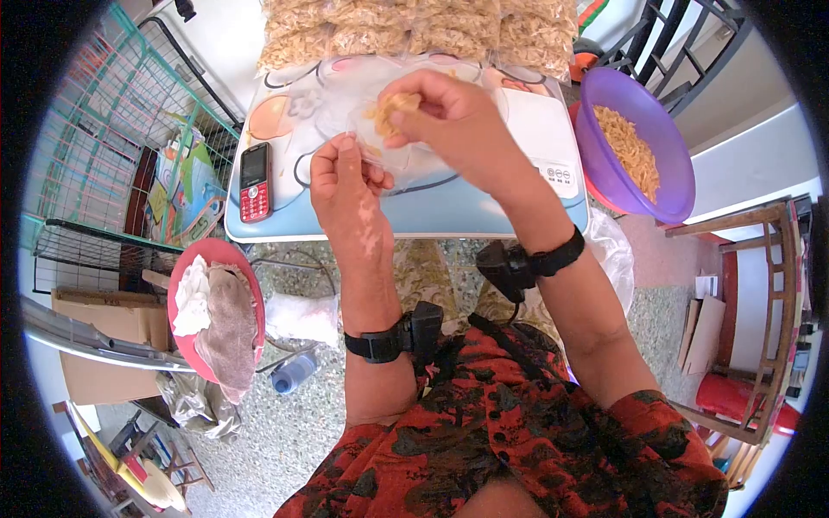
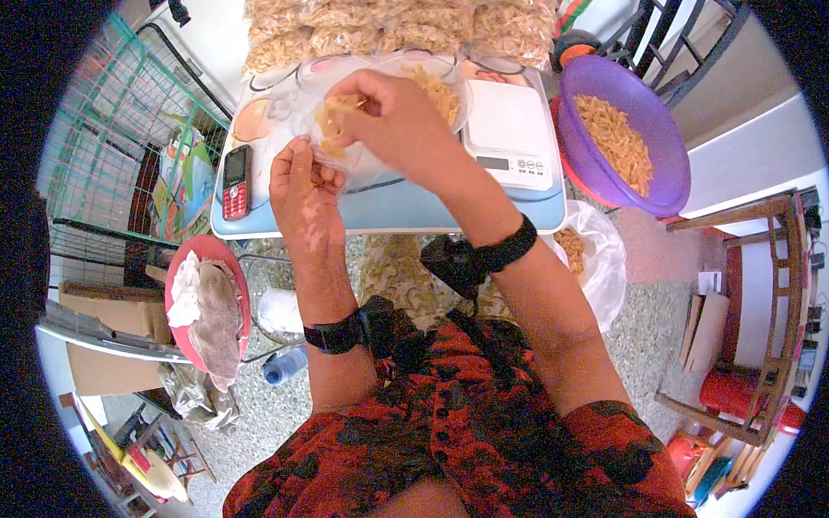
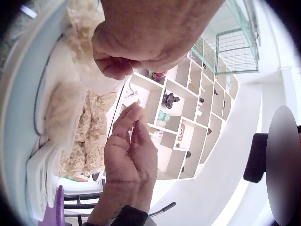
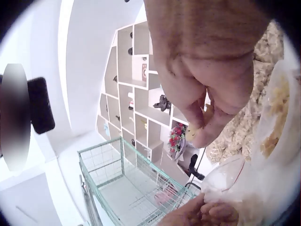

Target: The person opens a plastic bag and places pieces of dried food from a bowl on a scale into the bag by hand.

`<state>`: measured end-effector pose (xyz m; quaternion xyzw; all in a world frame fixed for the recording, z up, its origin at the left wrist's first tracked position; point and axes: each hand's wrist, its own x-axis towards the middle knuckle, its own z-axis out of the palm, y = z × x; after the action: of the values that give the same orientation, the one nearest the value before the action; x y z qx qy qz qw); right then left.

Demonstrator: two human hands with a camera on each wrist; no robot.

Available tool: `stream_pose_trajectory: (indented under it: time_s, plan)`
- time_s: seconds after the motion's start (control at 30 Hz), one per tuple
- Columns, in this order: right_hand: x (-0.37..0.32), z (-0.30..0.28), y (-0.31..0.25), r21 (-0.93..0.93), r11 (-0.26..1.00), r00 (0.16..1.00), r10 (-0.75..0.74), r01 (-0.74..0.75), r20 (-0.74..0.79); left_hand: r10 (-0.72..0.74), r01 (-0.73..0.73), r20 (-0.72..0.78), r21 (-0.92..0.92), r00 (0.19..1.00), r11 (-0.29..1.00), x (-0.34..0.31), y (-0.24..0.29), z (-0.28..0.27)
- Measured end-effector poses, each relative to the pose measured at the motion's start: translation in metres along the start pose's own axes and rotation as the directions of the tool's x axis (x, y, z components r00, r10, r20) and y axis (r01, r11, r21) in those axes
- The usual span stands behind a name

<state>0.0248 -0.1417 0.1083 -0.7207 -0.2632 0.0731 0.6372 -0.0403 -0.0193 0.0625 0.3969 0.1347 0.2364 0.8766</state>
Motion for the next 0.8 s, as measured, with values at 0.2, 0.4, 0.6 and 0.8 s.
stream_pose_trajectory:
  time_s: [0.2,0.4,0.6,0.8]
  plan:
    - [0.005,0.016,0.009,-0.514,0.855,0.997,-0.066,0.074,0.034,0.005,-0.005,-0.009,0.017,1.0,1.0,0.0,0.001,-0.003]
    - [0.006,0.017,0.004,-0.586,0.787,0.981,-0.177,0.192,0.085,0.008,-0.002,-0.072,0.087,0.997,0.996,0.004,0.004,-0.005]
    - [0.002,0.02,-0.003,-0.562,0.803,0.98,-0.166,0.2,0.112,0.024,-0.015,-0.064,0.138,0.998,0.99,0.007,0.002,-0.009]
    - [0.016,0.025,0.008,-0.79,0.567,0.972,-0.129,0.233,0.195,0.062,-0.053,-0.032,0.227,0.998,0.973,0.002,0.006,-0.001]
